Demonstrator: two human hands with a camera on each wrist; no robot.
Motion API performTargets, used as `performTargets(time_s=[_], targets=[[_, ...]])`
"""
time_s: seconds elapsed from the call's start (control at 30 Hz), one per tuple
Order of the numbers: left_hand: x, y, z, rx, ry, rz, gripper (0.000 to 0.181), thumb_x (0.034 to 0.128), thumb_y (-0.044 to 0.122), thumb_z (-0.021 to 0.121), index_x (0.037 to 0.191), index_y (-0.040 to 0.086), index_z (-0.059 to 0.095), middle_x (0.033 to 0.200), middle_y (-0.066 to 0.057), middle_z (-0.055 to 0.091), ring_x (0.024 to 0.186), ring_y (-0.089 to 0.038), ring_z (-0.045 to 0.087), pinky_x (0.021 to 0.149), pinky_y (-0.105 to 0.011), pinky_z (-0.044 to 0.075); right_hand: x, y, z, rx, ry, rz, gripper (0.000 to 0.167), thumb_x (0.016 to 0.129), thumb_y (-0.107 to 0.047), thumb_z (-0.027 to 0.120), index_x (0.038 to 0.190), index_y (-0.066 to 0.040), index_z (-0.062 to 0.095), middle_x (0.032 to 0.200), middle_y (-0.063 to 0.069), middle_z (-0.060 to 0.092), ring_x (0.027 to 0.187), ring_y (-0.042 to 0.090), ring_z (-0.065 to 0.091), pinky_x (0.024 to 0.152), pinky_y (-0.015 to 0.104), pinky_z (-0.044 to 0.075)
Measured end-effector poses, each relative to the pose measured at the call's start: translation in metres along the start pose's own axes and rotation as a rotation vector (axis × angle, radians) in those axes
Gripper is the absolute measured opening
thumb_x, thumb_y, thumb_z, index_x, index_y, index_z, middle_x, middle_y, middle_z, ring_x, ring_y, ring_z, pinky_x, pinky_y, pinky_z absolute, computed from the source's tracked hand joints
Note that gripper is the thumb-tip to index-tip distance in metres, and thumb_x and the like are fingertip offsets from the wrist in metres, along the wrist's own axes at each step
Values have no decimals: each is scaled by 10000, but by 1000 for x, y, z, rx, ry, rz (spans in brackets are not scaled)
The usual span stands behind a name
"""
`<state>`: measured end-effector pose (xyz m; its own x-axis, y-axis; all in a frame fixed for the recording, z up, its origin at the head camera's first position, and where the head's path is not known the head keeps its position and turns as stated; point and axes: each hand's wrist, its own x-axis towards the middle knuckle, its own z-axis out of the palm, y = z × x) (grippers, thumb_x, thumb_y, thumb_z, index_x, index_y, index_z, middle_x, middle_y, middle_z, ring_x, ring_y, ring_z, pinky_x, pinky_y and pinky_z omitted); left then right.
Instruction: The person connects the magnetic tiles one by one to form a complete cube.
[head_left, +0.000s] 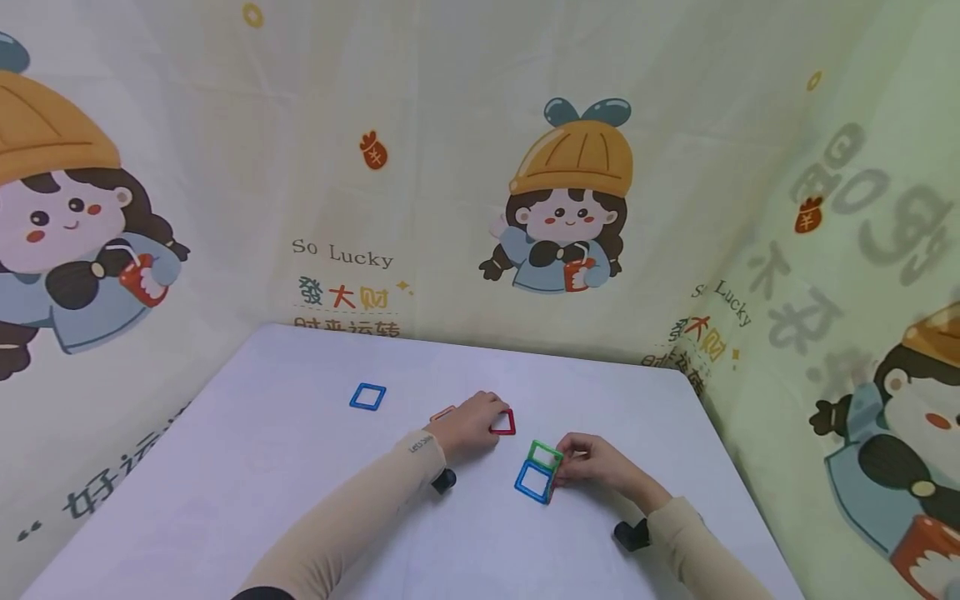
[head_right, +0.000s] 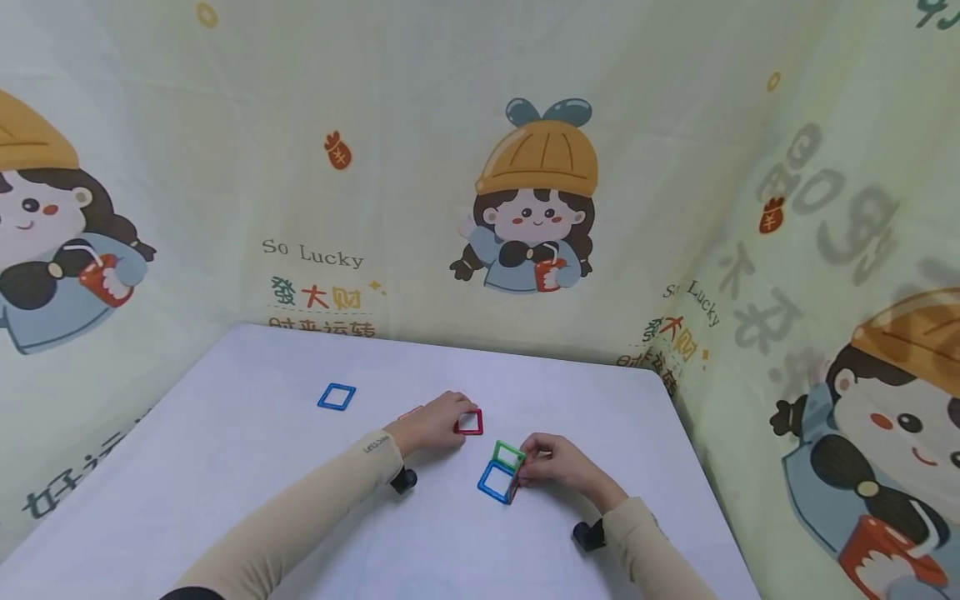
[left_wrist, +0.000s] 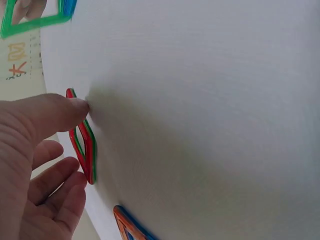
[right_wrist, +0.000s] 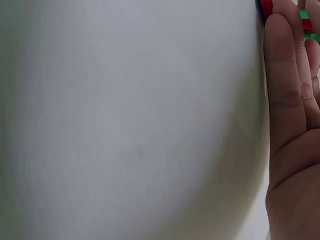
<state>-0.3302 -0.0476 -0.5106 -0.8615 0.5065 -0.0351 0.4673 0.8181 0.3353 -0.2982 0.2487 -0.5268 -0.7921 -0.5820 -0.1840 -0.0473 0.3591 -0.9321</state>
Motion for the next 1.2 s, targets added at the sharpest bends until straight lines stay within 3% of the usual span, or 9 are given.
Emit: performTargets(time_s=[0.2, 0.5, 0.87, 1.2], targets=[[3, 5, -2, 27, -25, 11, 525, 923, 230, 776, 1410, 121, 613, 1367, -40, 616, 1237, -183, 550, 1075, -328, 491, 3, 1, 6, 24, 12, 19, 258, 938, -91, 740, 1124, 31, 609, 1000, 62, 664, 893, 186, 724, 797, 293, 613], [3, 13, -7, 89, -55, -5, 459, 894, 184, 803, 1334, 146, 677, 1231, -27, 652, 1123, -176, 555, 992, -307, 515, 2, 0, 8, 17, 27, 37, 248, 957, -77, 699, 1161, 21, 598, 1042, 97, 708, 894, 182, 718, 784, 291, 612], [2, 18, -9, 169, -121, -15, 567, 826, 172, 860, 1352, 141, 652, 1183, -44, 606, 1031, -163, 525, 913, -292, 525, 0, -3, 12, -4, 21, 14, 267, 956, -59, 671, 1186, 38, 575, 1081, 94, 657, 902, 156, 714, 789, 284, 603], [-7, 12, -13, -2, -106, -36, 609, 820, 171, 865, 1361, 210, 588, 1152, 37, 567, 1022, -116, 538, 829, -310, 511, 0, -2, 14, -54, 51, 27, 257, 933, -59, 689, 1166, 6, 600, 1085, 97, 658, 888, 163, 700, 763, 283, 589]])
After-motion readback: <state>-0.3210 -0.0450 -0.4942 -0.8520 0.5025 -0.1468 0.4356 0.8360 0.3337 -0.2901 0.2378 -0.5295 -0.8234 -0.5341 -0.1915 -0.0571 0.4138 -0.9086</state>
